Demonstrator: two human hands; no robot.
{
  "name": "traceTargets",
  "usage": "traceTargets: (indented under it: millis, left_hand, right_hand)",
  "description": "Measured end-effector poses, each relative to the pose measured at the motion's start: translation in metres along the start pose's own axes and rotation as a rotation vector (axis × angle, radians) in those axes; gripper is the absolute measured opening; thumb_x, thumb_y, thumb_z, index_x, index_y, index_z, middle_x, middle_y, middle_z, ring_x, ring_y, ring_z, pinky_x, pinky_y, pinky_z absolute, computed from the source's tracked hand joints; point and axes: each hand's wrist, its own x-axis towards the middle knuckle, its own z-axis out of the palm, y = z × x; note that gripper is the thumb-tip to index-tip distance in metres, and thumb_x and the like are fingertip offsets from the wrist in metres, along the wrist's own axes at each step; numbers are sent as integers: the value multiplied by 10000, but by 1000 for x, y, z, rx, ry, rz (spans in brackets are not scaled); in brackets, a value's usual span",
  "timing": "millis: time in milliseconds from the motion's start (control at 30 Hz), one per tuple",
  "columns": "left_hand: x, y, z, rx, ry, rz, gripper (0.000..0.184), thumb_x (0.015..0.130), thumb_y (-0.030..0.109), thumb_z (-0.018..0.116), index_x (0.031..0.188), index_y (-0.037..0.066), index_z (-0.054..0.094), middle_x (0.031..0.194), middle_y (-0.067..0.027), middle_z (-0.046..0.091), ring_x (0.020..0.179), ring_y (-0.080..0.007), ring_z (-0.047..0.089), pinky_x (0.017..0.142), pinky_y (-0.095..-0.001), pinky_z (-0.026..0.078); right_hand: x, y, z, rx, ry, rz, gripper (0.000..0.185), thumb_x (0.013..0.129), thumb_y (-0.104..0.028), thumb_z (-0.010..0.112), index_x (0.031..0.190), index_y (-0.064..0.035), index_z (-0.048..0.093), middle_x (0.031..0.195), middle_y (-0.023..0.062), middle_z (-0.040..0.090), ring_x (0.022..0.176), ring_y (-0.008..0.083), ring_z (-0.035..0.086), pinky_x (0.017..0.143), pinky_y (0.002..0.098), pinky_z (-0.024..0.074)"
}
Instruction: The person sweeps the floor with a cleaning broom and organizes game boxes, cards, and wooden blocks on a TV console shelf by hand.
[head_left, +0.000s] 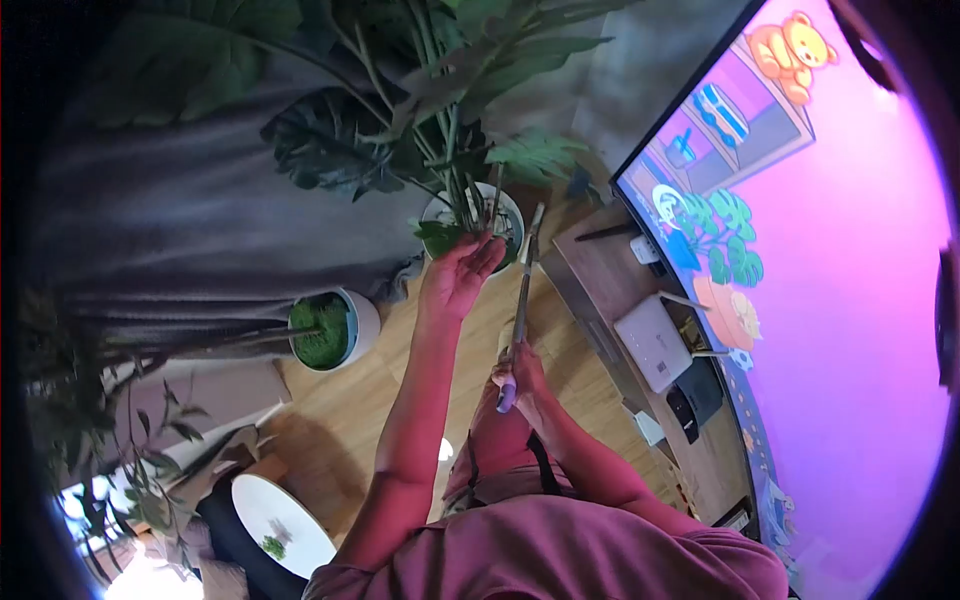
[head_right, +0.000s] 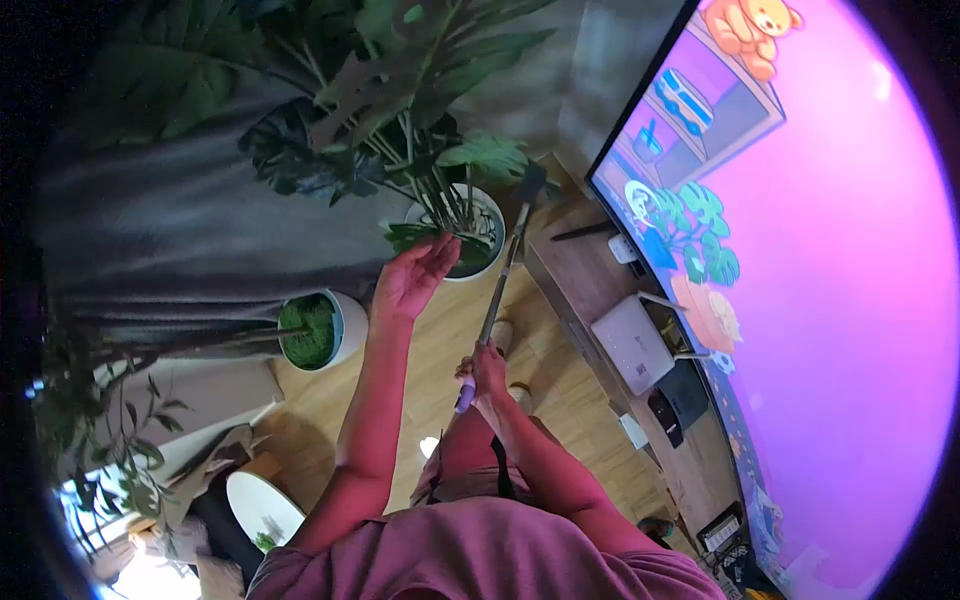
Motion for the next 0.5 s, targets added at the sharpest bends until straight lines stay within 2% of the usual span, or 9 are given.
traceTargets:
  millis: [67,133,200,333,400,467,500]
  left_hand:
    - [-37,-12,-15,37,35,52,186,765,-52,540,950,-56,517,1123,-238,514,1070,-352,500,964,-440,407]
    - [-74,-26,-38,37,7,59,212,780,-41,535,990,-36,513,1141,-228,510,1058,-351,509,948,-431,423]
    - [-108,-41,-58,97,72,60,368,771,-13,552,1110,-9,410,1177,-215,483,1050,-369,512,926,-445,437]
    - [-166,-64,-95,109,154,46,380,783,-5,539,1139,-15,408,1179,-221,487,1020,-360,537,895,-425,462]
    - [-192,-74,-116,105,159,46,391,785,-5,537,1152,-18,403,1180,-219,490,1008,-351,546,884,-415,470]
    - [-220,-84,-139,104,162,41,402,787,-4,534,1165,-21,398,1180,-217,493,995,-342,555,873,-406,477]
    - [-235,-90,-150,130,187,35,418,792,-1,536,1184,-24,392,1183,-213,495,1000,-330,552,874,-391,476]
  right_hand:
    - [-20,10,-29,40,-33,49,91,906,-234,465,939,-186,395,559,21,377,417,131,395,358,278,365]
    - [-41,21,-65,-121,-69,83,67,915,-228,455,915,-187,402,554,21,385,418,134,397,365,272,358]
    - [-69,25,-97,-118,-44,150,55,918,-221,446,901,-190,404,548,19,390,416,129,396,361,273,351]
    - [-128,19,-160,-356,-90,137,103,906,-200,461,1008,-195,448,582,14,412,421,118,406,370,268,371]
    - [-161,10,-181,-639,81,113,219,899,-194,467,1118,-195,452,574,14,403,387,124,393,347,268,357]
    - [-167,6,-251,-1290,147,-62,384,876,-180,473,1248,-226,389,556,13,387,366,133,390,325,282,350]
    - [-180,1,-275,-1417,210,-32,429,863,-177,475,1275,-227,365,549,13,390,362,135,396,326,289,357]
